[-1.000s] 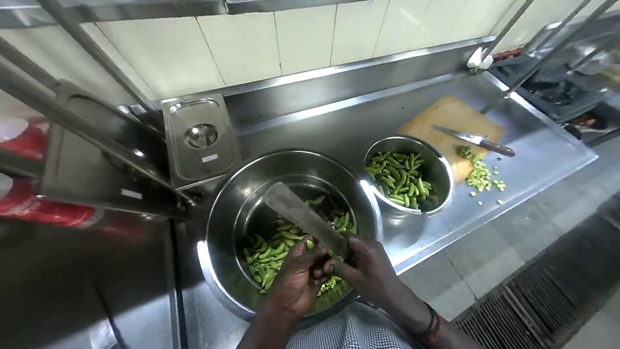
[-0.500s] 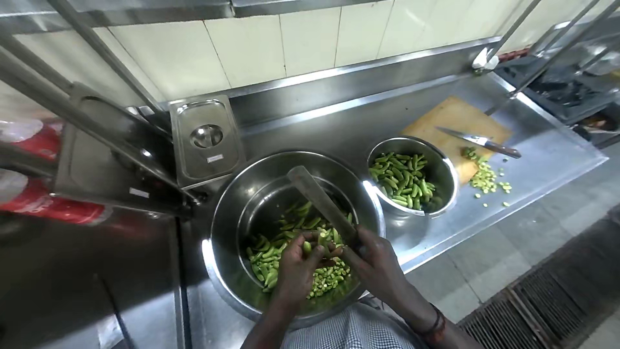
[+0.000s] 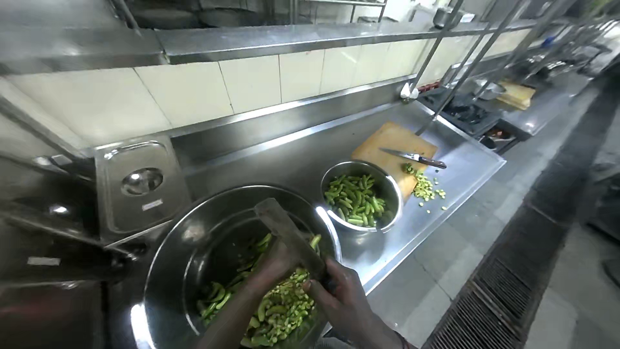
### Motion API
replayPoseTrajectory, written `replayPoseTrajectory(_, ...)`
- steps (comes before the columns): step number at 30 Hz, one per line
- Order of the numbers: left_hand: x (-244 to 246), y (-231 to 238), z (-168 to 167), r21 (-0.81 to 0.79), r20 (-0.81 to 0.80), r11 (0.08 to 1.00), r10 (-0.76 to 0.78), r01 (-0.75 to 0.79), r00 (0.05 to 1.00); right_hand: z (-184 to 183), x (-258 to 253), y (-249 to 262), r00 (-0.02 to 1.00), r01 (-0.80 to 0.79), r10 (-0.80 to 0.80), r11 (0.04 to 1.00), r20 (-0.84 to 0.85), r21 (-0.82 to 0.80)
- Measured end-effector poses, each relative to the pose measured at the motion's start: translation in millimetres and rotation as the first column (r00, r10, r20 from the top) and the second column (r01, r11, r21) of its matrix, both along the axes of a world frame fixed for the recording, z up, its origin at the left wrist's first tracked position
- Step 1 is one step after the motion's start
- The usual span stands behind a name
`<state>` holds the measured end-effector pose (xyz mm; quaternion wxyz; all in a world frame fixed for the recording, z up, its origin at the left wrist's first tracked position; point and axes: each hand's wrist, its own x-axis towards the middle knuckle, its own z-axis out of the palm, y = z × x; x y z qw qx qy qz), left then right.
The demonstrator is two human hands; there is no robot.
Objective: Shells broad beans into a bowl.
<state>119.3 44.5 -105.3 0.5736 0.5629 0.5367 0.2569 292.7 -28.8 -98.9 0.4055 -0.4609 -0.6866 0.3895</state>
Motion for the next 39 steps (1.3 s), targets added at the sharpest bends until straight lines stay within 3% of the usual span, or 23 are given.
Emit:
replayPoseTrajectory(2,31.9,31.1,5.9,0.006,0.241,0.999,0.046,-0.049,0.969,1.9,2.3,1.3,1.0,0.025,-0.025,1.0,-0.01,0.004)
replayPoseTrajectory(5,54.3,47.3,-4.9,0.144,0.155,0.987,0.046,-0.069,0.987,4.4,10.7,2.9,0.998,0.055,-0.054,0.998,-0.025,0.019)
replayPoseTrajectory(7,48.7,29.4,-14.6,0.19,0.115,0.981,0.028,-0.049,0.993,3.4,16.5,3.7,0.996,0.075,-0.075,0.997,-0.047,0.016)
replayPoseTrajectory(9,32.3,1.7,-14.8,0.095,0.093,0.994,0.045,-0.053,0.995,-1.5,20.3,4.1,0.994,0.091,-0.091,0.996,-0.066,-0.015)
replayPoseTrajectory(13,-0.5,-46.9,-15.7,-0.024,0.309,0.988,0.15,-0.15,0.939,-7.8,18.1,5.2,0.995,0.069,-0.075,0.994,-0.063,-0.086)
replayPoseTrajectory(17,-23.1,-83.3,-12.2,-0.018,0.437,0.974,0.212,-0.227,0.874,-3.6,10.0,4.0,0.999,0.02,-0.026,0.989,-0.037,-0.15)
replayPoseTrajectory(20,-28.5,-99.9,-2.6,-0.024,0.389,0.946,0.307,-0.324,0.868,-2.1,4.6,4.5,0.998,-0.035,0.042,0.984,0.037,-0.174)
replayPoseTrajectory(22,-29.2,-106.3,-0.7,0.053,0.345,0.932,0.321,-0.359,0.882,-1.5,0.9,4.0,0.99,-0.082,0.101,0.98,0.095,-0.182)
replayPoseTrajectory(29,-24.5,-114.2,5.3,0.351,0.067,0.883,0.307,-0.31,0.949,3.8,-11.8,1.1,0.964,-0.11,0.134,0.987,0.229,-0.115)
replayPoseTrajectory(33,-25.1,-113.7,4.9,0.36,0.062,0.886,0.292,-0.294,0.955,4.7,-13.7,0.3,0.952,-0.096,0.11,0.993,0.286,-0.064)
replayPoseTrajectory(39,-20.3,-113.5,4.0,0.445,0.141,0.815,0.346,-0.372,0.928,-0.4,-12.9,-1.7,0.951,-0.144,0.15,0.989,0.271,-0.042)
